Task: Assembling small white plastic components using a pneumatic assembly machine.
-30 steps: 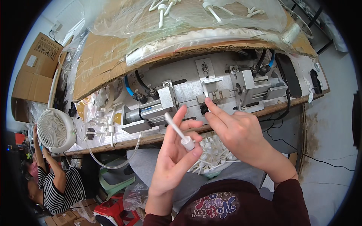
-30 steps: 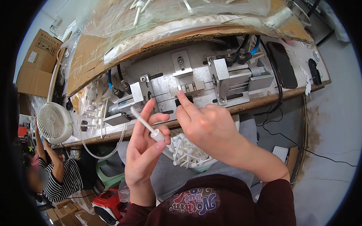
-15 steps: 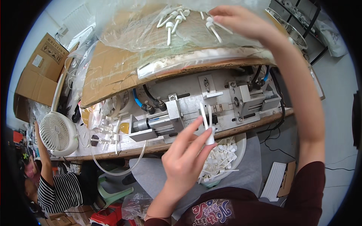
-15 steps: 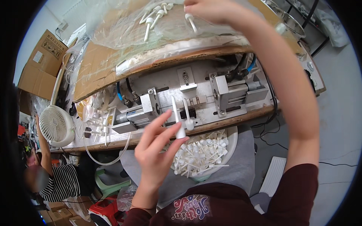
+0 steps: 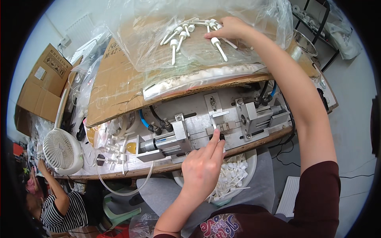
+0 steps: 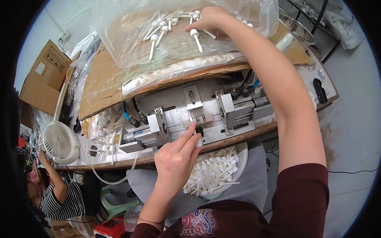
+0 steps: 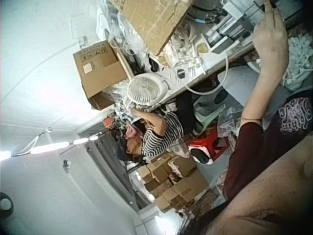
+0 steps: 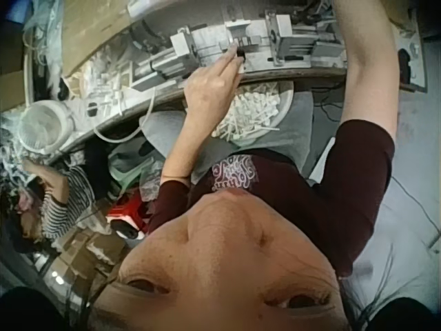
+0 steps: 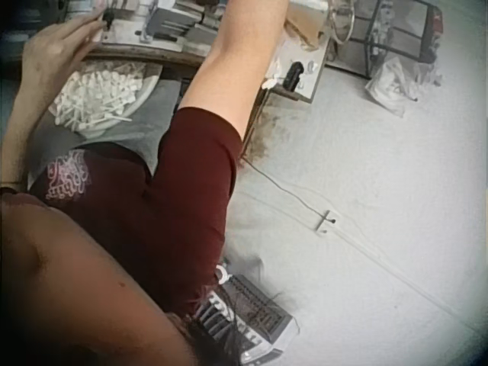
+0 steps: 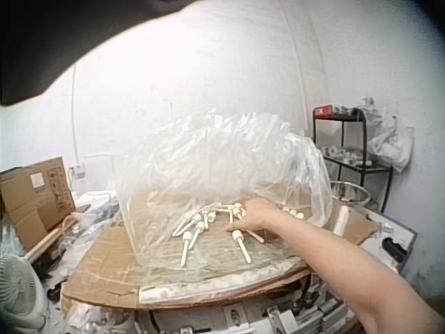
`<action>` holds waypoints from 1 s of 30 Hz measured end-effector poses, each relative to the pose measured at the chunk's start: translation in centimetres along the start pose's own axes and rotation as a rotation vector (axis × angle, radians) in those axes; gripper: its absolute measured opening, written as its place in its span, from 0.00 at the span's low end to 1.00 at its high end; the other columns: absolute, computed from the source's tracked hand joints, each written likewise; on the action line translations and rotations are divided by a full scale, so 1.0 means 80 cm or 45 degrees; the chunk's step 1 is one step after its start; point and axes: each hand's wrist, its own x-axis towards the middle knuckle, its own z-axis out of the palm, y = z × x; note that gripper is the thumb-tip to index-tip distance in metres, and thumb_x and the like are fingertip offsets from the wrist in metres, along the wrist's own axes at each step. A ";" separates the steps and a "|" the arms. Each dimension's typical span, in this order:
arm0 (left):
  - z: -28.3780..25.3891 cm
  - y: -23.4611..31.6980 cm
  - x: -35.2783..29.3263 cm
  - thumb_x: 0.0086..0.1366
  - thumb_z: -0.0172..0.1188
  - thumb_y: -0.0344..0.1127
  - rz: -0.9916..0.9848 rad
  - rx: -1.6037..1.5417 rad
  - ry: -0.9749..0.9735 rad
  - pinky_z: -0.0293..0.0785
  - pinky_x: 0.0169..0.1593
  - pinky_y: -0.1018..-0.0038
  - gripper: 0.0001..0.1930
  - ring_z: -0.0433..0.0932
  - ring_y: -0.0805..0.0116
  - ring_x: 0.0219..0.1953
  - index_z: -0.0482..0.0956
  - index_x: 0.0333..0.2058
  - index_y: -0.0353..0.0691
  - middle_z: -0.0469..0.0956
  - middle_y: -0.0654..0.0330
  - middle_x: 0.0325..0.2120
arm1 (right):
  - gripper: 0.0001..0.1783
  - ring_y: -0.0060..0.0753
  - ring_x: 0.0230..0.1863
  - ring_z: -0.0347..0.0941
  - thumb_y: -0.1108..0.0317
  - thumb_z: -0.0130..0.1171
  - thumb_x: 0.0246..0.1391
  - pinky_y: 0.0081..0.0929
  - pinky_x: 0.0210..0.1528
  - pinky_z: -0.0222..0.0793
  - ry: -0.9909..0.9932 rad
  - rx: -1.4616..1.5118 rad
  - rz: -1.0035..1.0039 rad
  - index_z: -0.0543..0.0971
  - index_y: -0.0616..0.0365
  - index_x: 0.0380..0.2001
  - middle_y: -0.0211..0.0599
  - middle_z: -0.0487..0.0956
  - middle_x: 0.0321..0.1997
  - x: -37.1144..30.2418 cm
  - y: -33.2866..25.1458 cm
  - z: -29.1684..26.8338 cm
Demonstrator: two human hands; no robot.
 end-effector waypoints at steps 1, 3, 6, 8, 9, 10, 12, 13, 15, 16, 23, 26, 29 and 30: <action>0.000 0.000 0.000 0.52 0.71 0.32 0.001 -0.012 -0.004 0.74 0.27 0.74 0.14 0.79 0.66 0.22 0.84 0.39 0.40 0.82 0.59 0.51 | 0.39 0.46 0.50 0.79 0.41 0.72 0.40 0.35 0.55 0.73 0.098 0.096 -0.076 0.83 0.59 0.50 0.49 0.82 0.49 -0.001 -0.001 0.006; 0.000 0.001 0.001 0.51 0.72 0.32 -0.007 -0.014 -0.023 0.74 0.27 0.75 0.14 0.78 0.67 0.20 0.85 0.39 0.40 0.82 0.60 0.51 | 0.31 0.40 0.47 0.81 0.52 0.75 0.41 0.32 0.53 0.74 0.149 0.278 -0.249 0.84 0.59 0.47 0.44 0.84 0.45 -0.002 0.008 0.005; 0.002 0.002 0.001 0.51 0.72 0.33 -0.012 0.006 -0.036 0.74 0.27 0.75 0.14 0.77 0.67 0.19 0.85 0.39 0.41 0.82 0.61 0.50 | 0.22 0.34 0.49 0.79 0.66 0.70 0.48 0.29 0.55 0.72 -0.159 0.514 -0.480 0.83 0.56 0.48 0.40 0.84 0.45 -0.020 0.000 -0.012; 0.002 0.001 0.000 0.51 0.72 0.33 -0.017 0.017 -0.030 0.74 0.27 0.75 0.15 0.76 0.68 0.18 0.85 0.39 0.42 0.82 0.61 0.50 | 0.18 0.28 0.46 0.79 0.74 0.66 0.49 0.28 0.54 0.72 -0.309 0.651 -0.567 0.84 0.57 0.46 0.35 0.84 0.42 -0.045 -0.022 -0.026; 0.003 0.000 -0.001 0.51 0.72 0.33 -0.019 0.009 -0.021 0.74 0.26 0.75 0.15 0.76 0.68 0.18 0.85 0.39 0.42 0.83 0.61 0.50 | 0.18 0.28 0.45 0.79 0.74 0.66 0.49 0.28 0.53 0.72 -0.372 0.714 -0.615 0.84 0.57 0.46 0.35 0.84 0.41 -0.052 -0.028 -0.031; 0.003 0.000 -0.001 0.51 0.72 0.33 -0.016 0.001 -0.013 0.74 0.26 0.75 0.15 0.76 0.68 0.18 0.85 0.39 0.42 0.83 0.61 0.50 | 0.17 0.28 0.44 0.78 0.74 0.65 0.49 0.28 0.53 0.72 -0.432 0.779 -0.659 0.84 0.57 0.46 0.35 0.84 0.41 -0.057 -0.029 -0.035; 0.004 -0.001 -0.001 0.50 0.72 0.34 -0.008 -0.005 -0.020 0.74 0.26 0.75 0.15 0.76 0.68 0.18 0.85 0.38 0.42 0.83 0.61 0.50 | 0.15 0.28 0.40 0.78 0.66 0.65 0.52 0.31 0.47 0.74 -0.272 0.623 -0.687 0.83 0.59 0.43 0.36 0.83 0.36 -0.062 -0.023 -0.039; 0.004 -0.001 -0.001 0.50 0.72 0.34 -0.011 -0.005 -0.018 0.74 0.26 0.75 0.15 0.76 0.67 0.18 0.85 0.38 0.42 0.83 0.61 0.50 | 0.17 0.29 0.39 0.78 0.62 0.66 0.52 0.32 0.44 0.74 -0.168 0.492 -0.647 0.83 0.61 0.42 0.37 0.83 0.34 -0.067 -0.021 -0.049; 0.005 -0.002 -0.002 0.50 0.72 0.34 -0.006 -0.008 -0.006 0.74 0.26 0.75 0.14 0.77 0.67 0.18 0.85 0.38 0.42 0.83 0.61 0.50 | 0.21 0.30 0.36 0.79 0.55 0.69 0.49 0.33 0.40 0.75 -0.083 0.198 -0.515 0.82 0.63 0.38 0.39 0.82 0.31 -0.076 -0.026 -0.065; 0.005 -0.002 -0.002 0.50 0.72 0.34 0.000 -0.014 0.004 0.74 0.26 0.75 0.14 0.77 0.67 0.18 0.86 0.38 0.42 0.83 0.61 0.50 | 0.24 0.30 0.35 0.79 0.52 0.70 0.46 0.34 0.39 0.75 -0.098 0.029 -0.420 0.81 0.64 0.36 0.40 0.82 0.30 -0.092 -0.034 -0.073; 0.003 0.001 -0.005 0.51 0.72 0.34 0.043 0.017 -0.011 0.74 0.26 0.74 0.15 0.77 0.67 0.19 0.85 0.39 0.41 0.83 0.61 0.49 | 0.22 0.41 0.32 0.78 0.57 0.68 0.39 0.36 0.34 0.74 -0.293 0.009 -0.142 0.78 0.66 0.30 0.46 0.81 0.27 -0.106 -0.021 -0.042; -0.012 0.008 -0.011 0.52 0.72 0.35 0.092 -0.061 -0.053 0.74 0.27 0.74 0.14 0.78 0.67 0.20 0.84 0.39 0.41 0.83 0.61 0.49 | 0.17 0.43 0.31 0.78 0.64 0.65 0.42 0.37 0.35 0.73 -0.202 -0.074 -0.226 0.79 0.67 0.33 0.49 0.81 0.29 -0.106 -0.018 -0.035; -0.027 0.016 -0.018 0.53 0.73 0.38 0.117 -0.180 -0.154 0.76 0.28 0.77 0.17 0.80 0.69 0.23 0.84 0.41 0.40 0.82 0.60 0.49 | 0.13 0.42 0.31 0.77 0.67 0.66 0.47 0.36 0.34 0.72 -0.092 0.016 -0.237 0.79 0.67 0.32 0.46 0.81 0.30 -0.112 -0.010 -0.038; -0.033 0.018 -0.016 0.54 0.73 0.37 0.098 -0.278 -0.130 0.76 0.29 0.77 0.18 0.81 0.70 0.24 0.84 0.43 0.40 0.82 0.58 0.48 | 0.12 0.42 0.31 0.78 0.67 0.66 0.49 0.36 0.35 0.72 -0.049 0.157 -0.196 0.79 0.66 0.32 0.45 0.81 0.30 -0.121 -0.004 -0.052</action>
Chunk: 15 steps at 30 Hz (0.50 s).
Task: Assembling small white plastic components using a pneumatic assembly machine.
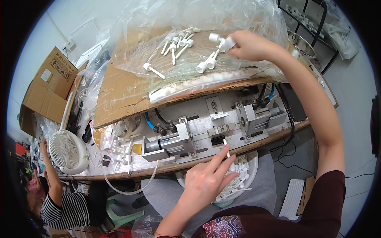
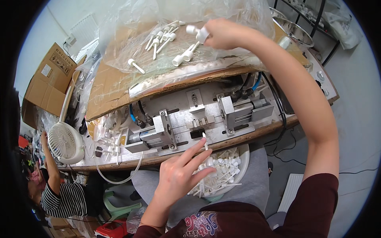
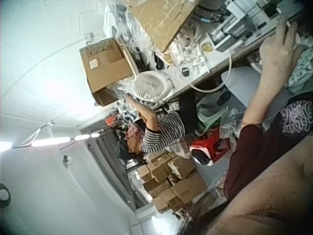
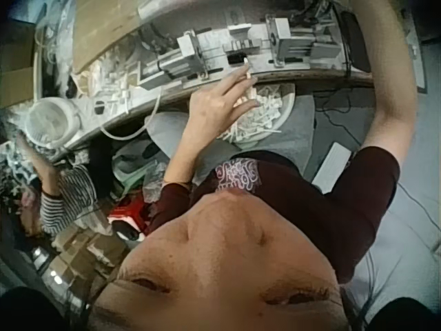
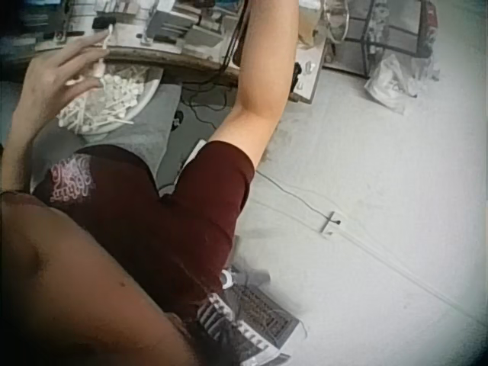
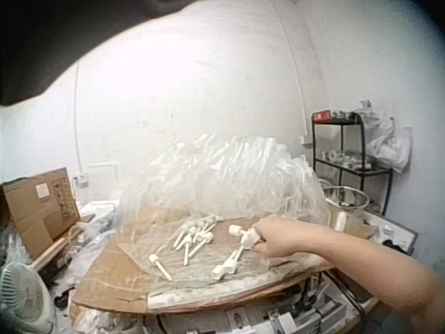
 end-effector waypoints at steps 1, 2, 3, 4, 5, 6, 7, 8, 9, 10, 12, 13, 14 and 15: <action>-0.007 0.002 0.002 0.54 0.73 0.37 -0.027 -0.086 0.028 0.77 0.30 0.78 0.19 0.81 0.72 0.25 0.84 0.44 0.39 0.82 0.57 0.48 | 0.11 0.41 0.31 0.78 0.68 0.66 0.51 0.35 0.35 0.72 0.050 0.150 0.023 0.79 0.66 0.31 0.44 0.81 0.30 -0.010 -0.004 -0.008; -0.010 0.002 0.003 0.55 0.73 0.36 -0.053 -0.172 0.056 0.77 0.31 0.79 0.19 0.82 0.73 0.26 0.83 0.46 0.38 0.82 0.55 0.48 | 0.10 0.41 0.30 0.78 0.68 0.65 0.52 0.37 0.35 0.72 0.168 0.113 -0.097 0.80 0.65 0.32 0.43 0.80 0.29 -0.020 -0.006 -0.009; -0.013 -0.001 0.004 0.56 0.72 0.34 -0.162 -0.352 0.107 0.78 0.32 0.78 0.20 0.82 0.74 0.28 0.82 0.48 0.37 0.81 0.52 0.50 | 0.08 0.41 0.29 0.77 0.69 0.64 0.52 0.38 0.35 0.73 0.287 0.063 -0.210 0.81 0.63 0.32 0.42 0.79 0.28 -0.035 -0.008 -0.012; -0.016 -0.004 0.005 0.57 0.71 0.32 -0.271 -0.532 0.156 0.79 0.34 0.78 0.22 0.82 0.75 0.30 0.81 0.51 0.36 0.80 0.50 0.52 | 0.07 0.41 0.28 0.77 0.70 0.63 0.53 0.40 0.35 0.73 0.407 0.012 -0.322 0.82 0.62 0.33 0.41 0.78 0.27 -0.050 -0.009 -0.012; -0.018 -0.006 0.010 0.58 0.70 0.30 -0.372 -0.714 0.203 0.80 0.35 0.77 0.23 0.82 0.75 0.32 0.80 0.53 0.34 0.78 0.47 0.53 | 0.05 0.40 0.29 0.76 0.71 0.62 0.52 0.39 0.34 0.73 0.549 0.004 -0.545 0.81 0.61 0.31 0.39 0.76 0.27 -0.066 -0.007 0.001; -0.016 -0.006 0.019 0.59 0.69 0.28 -0.419 -0.924 0.330 0.81 0.37 0.77 0.24 0.82 0.74 0.34 0.78 0.55 0.33 0.77 0.46 0.54 | 0.04 0.40 0.30 0.75 0.72 0.62 0.50 0.39 0.34 0.73 0.689 -0.003 -0.771 0.80 0.60 0.30 0.37 0.74 0.27 -0.081 -0.007 0.019; -0.013 -0.006 0.031 0.59 0.68 0.25 -0.473 -1.129 0.458 0.81 0.39 0.76 0.25 0.82 0.73 0.36 0.77 0.56 0.31 0.75 0.46 0.55 | 0.06 0.38 0.31 0.75 0.72 0.62 0.47 0.37 0.33 0.73 0.710 -0.060 -0.824 0.79 0.60 0.30 0.36 0.73 0.29 -0.100 -0.019 0.033; -0.017 -0.007 0.038 0.59 0.67 0.23 -0.539 -1.303 0.600 0.82 0.41 0.75 0.26 0.82 0.73 0.38 0.75 0.58 0.30 0.74 0.45 0.56 | 0.08 0.37 0.32 0.74 0.72 0.63 0.43 0.35 0.32 0.74 0.739 -0.088 -0.894 0.79 0.60 0.30 0.35 0.73 0.31 -0.115 -0.038 0.051; -0.018 -0.009 0.046 0.58 0.66 0.18 -0.533 -1.503 0.555 0.83 0.46 0.74 0.30 0.81 0.70 0.42 0.72 0.60 0.28 0.72 0.47 0.56 | 0.10 0.37 0.33 0.74 0.71 0.62 0.41 0.33 0.31 0.74 0.736 -0.083 -0.952 0.78 0.61 0.30 0.35 0.73 0.30 -0.133 -0.051 0.063; -0.020 -0.010 0.045 0.57 0.67 0.17 -0.495 -1.347 0.476 0.83 0.45 0.74 0.30 0.81 0.70 0.42 0.72 0.60 0.28 0.72 0.47 0.56 | 0.11 0.36 0.34 0.74 0.71 0.61 0.39 0.31 0.30 0.74 0.741 -0.073 -1.016 0.77 0.62 0.30 0.34 0.72 0.30 -0.146 -0.064 0.070; -0.017 -0.015 0.043 0.56 0.67 0.16 -0.419 -1.051 0.301 0.83 0.44 0.75 0.30 0.81 0.70 0.42 0.72 0.60 0.29 0.72 0.48 0.54 | 0.13 0.34 0.33 0.73 0.71 0.60 0.37 0.27 0.29 0.74 0.701 -0.105 -0.939 0.77 0.64 0.30 0.33 0.72 0.30 -0.168 -0.076 0.077; -0.009 -0.010 0.045 0.55 0.69 0.17 -0.427 -0.990 0.394 0.82 0.41 0.77 0.30 0.81 0.72 0.38 0.74 0.59 0.30 0.77 0.49 0.50 | 0.14 0.32 0.33 0.72 0.71 0.60 0.36 0.27 0.29 0.73 0.706 -0.054 -0.887 0.77 0.65 0.31 0.33 0.71 0.29 -0.171 -0.076 0.082; -0.003 -0.007 0.041 0.54 0.70 0.17 -0.371 -0.863 0.438 0.81 0.40 0.77 0.30 0.81 0.72 0.36 0.75 0.58 0.30 0.78 0.50 0.46 | 0.14 0.32 0.33 0.72 0.71 0.60 0.36 0.27 0.29 0.73 0.703 -0.029 -0.868 0.77 0.65 0.31 0.33 0.71 0.29 -0.177 -0.078 0.087; 0.003 -0.004 0.033 0.53 0.71 0.18 -0.315 -0.735 0.482 0.81 0.39 0.78 0.30 0.81 0.72 0.35 0.76 0.57 0.31 0.80 0.51 0.43 | 0.15 0.33 0.33 0.72 0.71 0.60 0.36 0.27 0.29 0.73 0.700 -0.003 -0.851 0.78 0.65 0.32 0.33 0.71 0.29 -0.184 -0.082 0.092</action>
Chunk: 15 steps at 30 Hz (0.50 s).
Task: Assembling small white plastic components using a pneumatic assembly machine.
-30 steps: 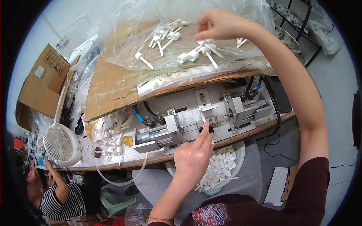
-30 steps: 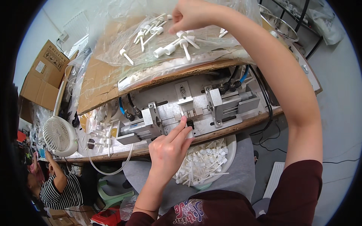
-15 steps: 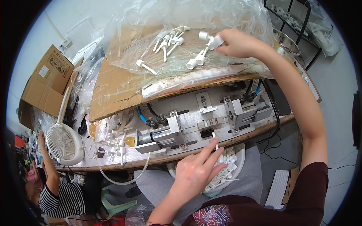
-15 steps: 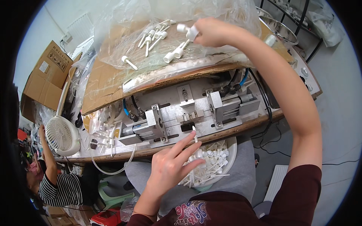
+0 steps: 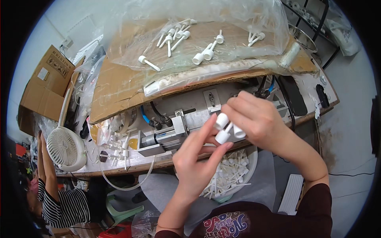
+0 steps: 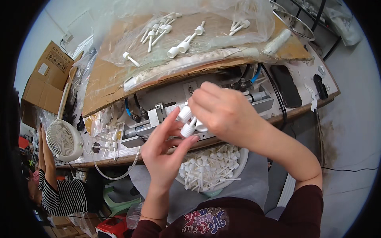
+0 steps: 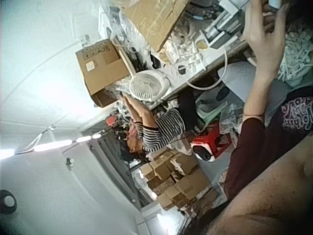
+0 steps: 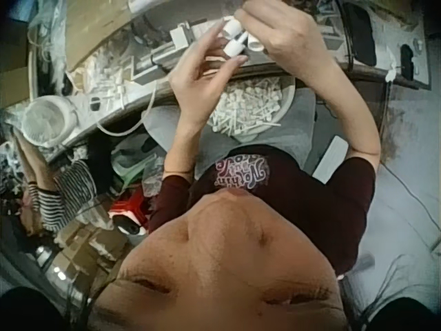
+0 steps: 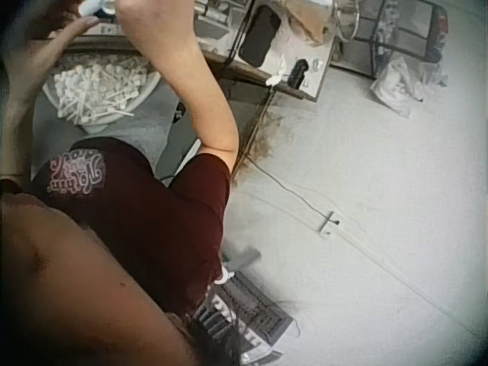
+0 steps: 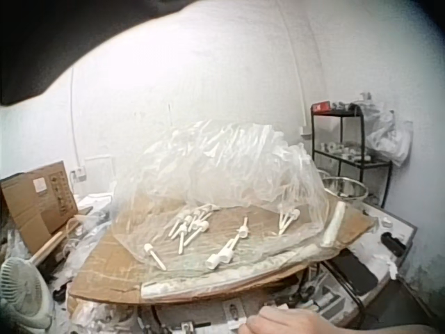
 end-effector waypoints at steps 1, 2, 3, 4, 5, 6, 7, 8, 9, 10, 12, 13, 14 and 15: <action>0.002 -0.001 -0.006 0.52 0.72 0.18 0.098 0.104 0.035 0.80 0.37 0.78 0.30 0.81 0.73 0.33 0.77 0.56 0.31 0.81 0.52 0.39 | 0.15 0.33 0.33 0.72 0.71 0.60 0.36 0.26 0.29 0.73 0.006 0.011 0.019 0.78 0.65 0.32 0.34 0.72 0.29 -0.003 -0.005 0.000; -0.001 -0.002 -0.009 0.49 0.74 0.19 0.259 0.264 0.056 0.79 0.36 0.78 0.29 0.80 0.73 0.32 0.80 0.53 0.32 0.82 0.55 0.32 | 0.15 0.34 0.33 0.74 0.72 0.60 0.38 0.28 0.30 0.74 0.036 0.051 0.052 0.78 0.66 0.33 0.36 0.73 0.31 -0.006 -0.007 0.000; -0.005 0.000 -0.010 0.49 0.74 0.19 0.277 0.235 0.018 0.79 0.35 0.78 0.29 0.80 0.73 0.32 0.80 0.53 0.32 0.82 0.55 0.32 | 0.15 0.35 0.34 0.74 0.72 0.60 0.39 0.29 0.31 0.74 0.053 0.062 0.095 0.78 0.66 0.34 0.36 0.74 0.32 -0.009 -0.005 0.000; -0.011 0.004 -0.011 0.48 0.75 0.20 0.293 0.216 -0.015 0.78 0.34 0.78 0.29 0.81 0.72 0.32 0.80 0.52 0.32 0.82 0.55 0.32 | 0.15 0.35 0.35 0.75 0.72 0.60 0.40 0.29 0.32 0.74 0.076 0.082 0.133 0.79 0.66 0.35 0.37 0.75 0.33 -0.013 0.000 0.001; -0.017 0.008 -0.013 0.48 0.75 0.20 0.308 0.196 -0.048 0.78 0.34 0.78 0.29 0.81 0.72 0.32 0.81 0.52 0.32 0.83 0.54 0.31 | 0.15 0.36 0.36 0.76 0.72 0.60 0.41 0.30 0.32 0.75 0.098 0.103 0.170 0.79 0.66 0.36 0.37 0.76 0.34 -0.017 0.004 0.001; -0.025 0.014 -0.015 0.46 0.76 0.19 0.309 0.224 -0.089 0.81 0.35 0.78 0.26 0.81 0.71 0.34 0.81 0.48 0.31 0.81 0.54 0.34 | 0.15 0.35 0.35 0.77 0.75 0.62 0.43 0.30 0.33 0.75 0.130 0.135 0.226 0.80 0.65 0.38 0.38 0.77 0.37 -0.021 0.009 0.001; -0.026 0.016 -0.022 0.46 0.76 0.18 0.190 0.091 -0.095 0.83 0.36 0.78 0.25 0.82 0.71 0.35 0.81 0.46 0.31 0.80 0.54 0.36 | 0.14 0.35 0.35 0.77 0.76 0.63 0.44 0.29 0.33 0.75 0.157 0.200 0.306 0.81 0.64 0.38 0.38 0.77 0.38 -0.025 0.007 0.001; -0.026 0.018 -0.028 0.45 0.76 0.18 0.069 -0.042 -0.100 0.84 0.37 0.77 0.24 0.82 0.70 0.35 0.81 0.44 0.30 0.79 0.54 0.37 | 0.14 0.34 0.34 0.77 0.77 0.64 0.44 0.28 0.34 0.75 0.185 0.264 0.387 0.81 0.64 0.38 0.38 0.77 0.38 -0.029 0.005 0.000; -0.026 0.019 -0.032 0.45 0.76 0.17 -0.054 -0.175 -0.104 0.86 0.38 0.77 0.23 0.82 0.70 0.36 0.81 0.42 0.30 0.78 0.54 0.38 | 0.14 0.33 0.33 0.77 0.78 0.65 0.45 0.27 0.34 0.75 0.212 0.328 0.470 0.82 0.63 0.38 0.37 0.77 0.39 -0.032 0.004 -0.001; -0.028 0.019 -0.032 0.45 0.76 0.17 -0.090 -0.197 -0.152 0.88 0.41 0.75 0.20 0.83 0.68 0.37 0.80 0.39 0.29 0.75 0.54 0.40 | 0.14 0.29 0.31 0.76 0.82 0.66 0.45 0.25 0.33 0.74 0.295 0.349 0.524 0.84 0.61 0.38 0.36 0.76 0.39 -0.035 0.006 -0.001; -0.022 0.010 -0.032 0.46 0.76 0.18 -0.031 -0.001 -0.102 0.87 0.41 0.75 0.20 0.83 0.68 0.38 0.81 0.40 0.30 0.76 0.55 0.40 | 0.18 0.26 0.32 0.76 0.86 0.64 0.43 0.24 0.33 0.74 0.347 0.420 0.591 0.85 0.61 0.40 0.35 0.75 0.39 -0.037 0.003 -0.008; -0.017 0.002 -0.033 0.47 0.76 0.18 0.003 0.099 -0.073 0.87 0.41 0.75 0.20 0.83 0.68 0.38 0.81 0.40 0.30 0.76 0.56 0.39 | 0.19 0.26 0.32 0.77 0.87 0.63 0.43 0.23 0.34 0.75 0.349 0.437 0.591 0.85 0.62 0.41 0.36 0.74 0.40 -0.040 0.003 -0.009; -0.013 -0.007 -0.036 0.48 0.75 0.20 0.067 0.270 -0.074 0.86 0.40 0.76 0.19 0.83 0.69 0.38 0.82 0.41 0.31 0.78 0.55 0.42 | 0.19 0.26 0.34 0.76 0.87 0.64 0.43 0.23 0.35 0.75 0.337 0.440 0.617 0.85 0.62 0.41 0.36 0.74 0.41 -0.044 0.000 -0.009; -0.007 -0.016 -0.039 0.49 0.74 0.20 0.105 0.388 -0.089 0.85 0.39 0.77 0.18 0.83 0.68 0.37 0.83 0.41 0.32 0.78 0.54 0.44 | 0.19 0.26 0.35 0.76 0.87 0.65 0.44 0.22 0.37 0.75 0.326 0.442 0.643 0.86 0.62 0.42 0.37 0.74 0.41 -0.049 -0.006 -0.009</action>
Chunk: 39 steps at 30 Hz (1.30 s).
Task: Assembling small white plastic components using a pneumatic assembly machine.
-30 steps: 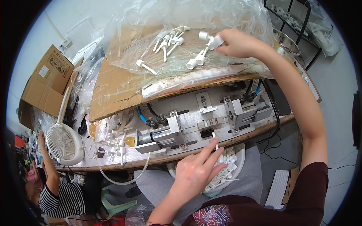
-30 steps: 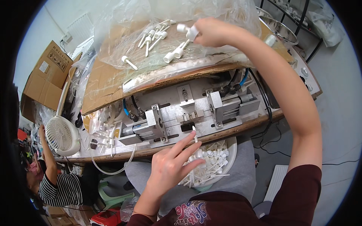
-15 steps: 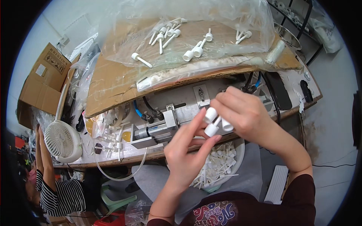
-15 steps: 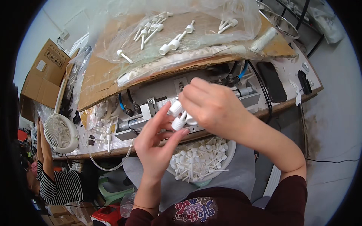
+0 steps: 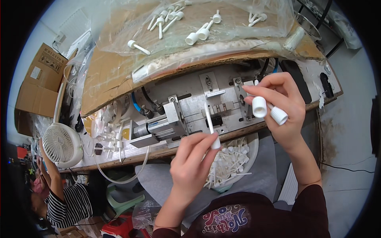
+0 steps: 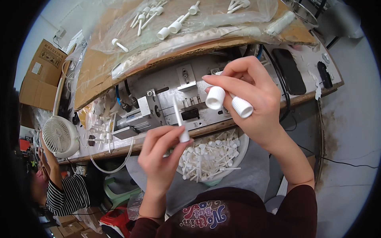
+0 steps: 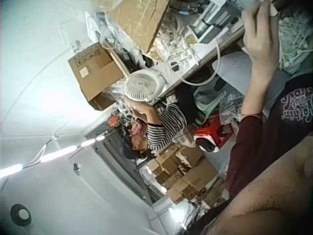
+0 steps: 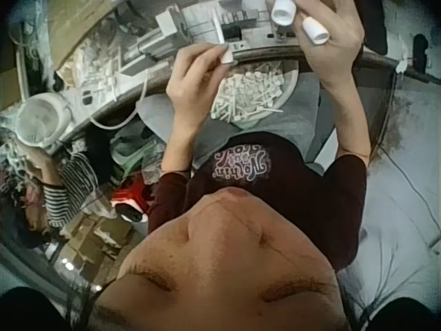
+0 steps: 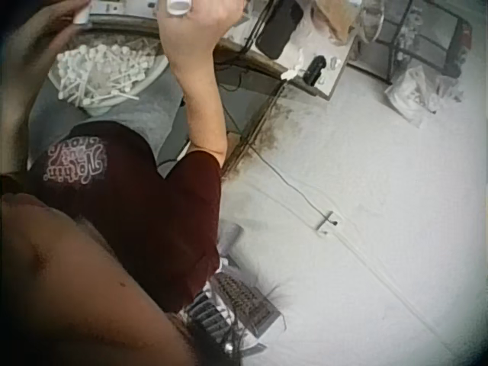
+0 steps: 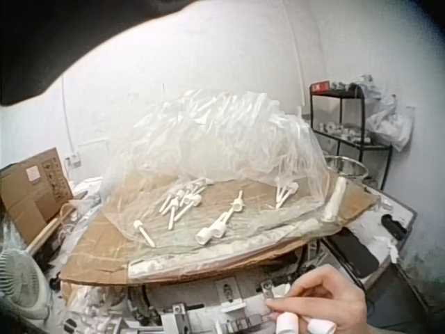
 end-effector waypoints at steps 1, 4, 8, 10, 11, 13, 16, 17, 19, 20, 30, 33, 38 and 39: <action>0.008 -0.006 -0.002 0.49 0.74 0.21 0.040 0.121 -0.011 0.84 0.39 0.77 0.18 0.84 0.68 0.36 0.83 0.41 0.33 0.79 0.54 0.46 | 0.19 0.26 0.36 0.75 0.87 0.65 0.44 0.21 0.39 0.75 -0.004 -0.003 0.022 0.86 0.62 0.43 0.37 0.73 0.42 -0.005 -0.002 0.000; 0.020 -0.020 0.000 0.51 0.73 0.27 0.189 0.455 -0.062 0.78 0.32 0.77 0.16 0.83 0.68 0.28 0.86 0.41 0.38 0.83 0.58 0.48 | 0.24 0.30 0.35 0.81 0.93 0.57 0.41 0.23 0.38 0.79 -0.023 -0.083 -0.051 0.84 0.66 0.43 0.39 0.74 0.42 -0.013 -0.005 -0.004; 0.024 -0.019 0.015 0.50 0.74 0.31 0.225 0.628 -0.111 0.73 0.27 0.77 0.16 0.80 0.70 0.24 0.86 0.40 0.42 0.85 0.64 0.44 | 0.26 0.32 0.36 0.80 0.93 0.57 0.38 0.25 0.37 0.78 -0.002 -0.108 -0.086 0.84 0.66 0.44 0.40 0.76 0.41 -0.027 -0.009 -0.001; 0.022 -0.019 0.020 0.49 0.74 0.32 0.223 0.640 -0.118 0.72 0.27 0.77 0.16 0.79 0.71 0.22 0.86 0.39 0.43 0.85 0.66 0.44 | 0.22 0.37 0.34 0.80 0.86 0.63 0.37 0.27 0.35 0.76 -0.002 -0.196 -0.183 0.84 0.67 0.42 0.42 0.79 0.39 -0.032 -0.008 -0.003; 0.021 -0.018 0.021 0.49 0.74 0.32 0.218 0.642 -0.124 0.72 0.27 0.77 0.16 0.78 0.71 0.22 0.86 0.39 0.43 0.85 0.66 0.44 | 0.21 0.38 0.34 0.79 0.84 0.64 0.37 0.27 0.34 0.76 -0.010 -0.208 -0.225 0.84 0.67 0.41 0.43 0.79 0.39 -0.034 -0.007 -0.003; 0.020 -0.018 0.021 0.49 0.74 0.32 0.205 0.635 -0.134 0.73 0.27 0.77 0.16 0.79 0.70 0.22 0.86 0.39 0.42 0.85 0.66 0.44 | 0.20 0.41 0.34 0.79 0.75 0.66 0.37 0.28 0.33 0.76 -0.023 -0.223 -0.318 0.83 0.67 0.39 0.45 0.81 0.40 -0.040 0.002 0.000; 0.018 -0.019 0.020 0.49 0.74 0.31 0.171 0.483 -0.151 0.76 0.31 0.77 0.17 0.81 0.70 0.26 0.86 0.40 0.39 0.85 0.61 0.43 | 0.21 0.41 0.34 0.80 0.73 0.64 0.36 0.29 0.32 0.76 -0.083 -0.299 -0.378 0.83 0.67 0.39 0.44 0.81 0.40 -0.046 0.000 0.006; 0.015 -0.019 0.022 0.50 0.74 0.31 0.151 0.348 -0.163 0.77 0.33 0.76 0.18 0.82 0.69 0.28 0.85 0.41 0.37 0.85 0.59 0.43 | 0.22 0.41 0.35 0.80 0.70 0.62 0.37 0.29 0.32 0.78 -0.100 -0.353 -0.424 0.83 0.69 0.39 0.46 0.81 0.41 -0.047 0.000 0.010; 0.011 -0.011 0.021 0.51 0.74 0.29 0.103 0.052 -0.147 0.79 0.36 0.75 0.19 0.83 0.68 0.31 0.84 0.43 0.34 0.84 0.55 0.42 | 0.22 0.41 0.35 0.81 0.70 0.62 0.37 0.29 0.33 0.78 -0.115 -0.377 -0.488 0.82 0.70 0.39 0.48 0.81 0.41 -0.049 -0.005 0.018; 0.008 0.000 0.015 0.51 0.74 0.28 0.074 -0.109 -0.121 0.80 0.37 0.74 0.19 0.84 0.67 0.32 0.84 0.43 0.33 0.84 0.55 0.40 | 0.22 0.41 0.36 0.81 0.69 0.62 0.38 0.28 0.33 0.79 -0.122 -0.389 -0.518 0.82 0.71 0.40 0.49 0.81 0.42 -0.050 -0.009 0.023; 0.013 -0.017 0.008 0.52 0.72 0.25 0.194 0.370 -0.100 0.78 0.33 0.75 0.16 0.83 0.66 0.31 0.85 0.41 0.35 0.83 0.55 0.43 | 0.24 0.47 0.47 0.81 0.70 0.69 0.48 0.31 0.47 0.78 -0.051 -0.120 -0.198 0.80 0.72 0.48 0.53 0.81 0.50 -0.046 -0.006 0.025; 0.015 -0.017 0.012 0.53 0.70 0.31 0.224 0.662 -0.190 0.73 0.29 0.76 0.14 0.79 0.68 0.25 0.86 0.41 0.42 0.84 0.62 0.46 | 0.37 0.50 0.59 0.74 0.59 0.74 0.46 0.37 0.60 0.71 -0.158 0.083 -0.062 0.75 0.73 0.55 0.59 0.76 0.58 -0.039 -0.020 0.010; 0.012 -0.015 0.029 0.51 0.72 0.32 0.247 0.661 -0.227 0.72 0.26 0.76 0.14 0.75 0.69 0.19 0.86 0.40 0.42 0.84 0.65 0.46 | 0.30 0.50 0.59 0.75 0.69 0.70 0.49 0.34 0.57 0.72 -0.075 0.359 0.167 0.74 0.72 0.54 0.60 0.75 0.59 -0.056 -0.014 0.008; 0.012 -0.015 0.029 0.51 0.72 0.32 0.246 0.655 -0.226 0.72 0.26 0.76 0.14 0.74 0.68 0.18 0.86 0.39 0.42 0.84 0.66 0.46 | 0.28 0.49 0.58 0.76 0.71 0.70 0.48 0.33 0.57 0.72 -0.062 0.410 0.217 0.75 0.71 0.53 0.59 0.75 0.59 -0.061 -0.015 0.010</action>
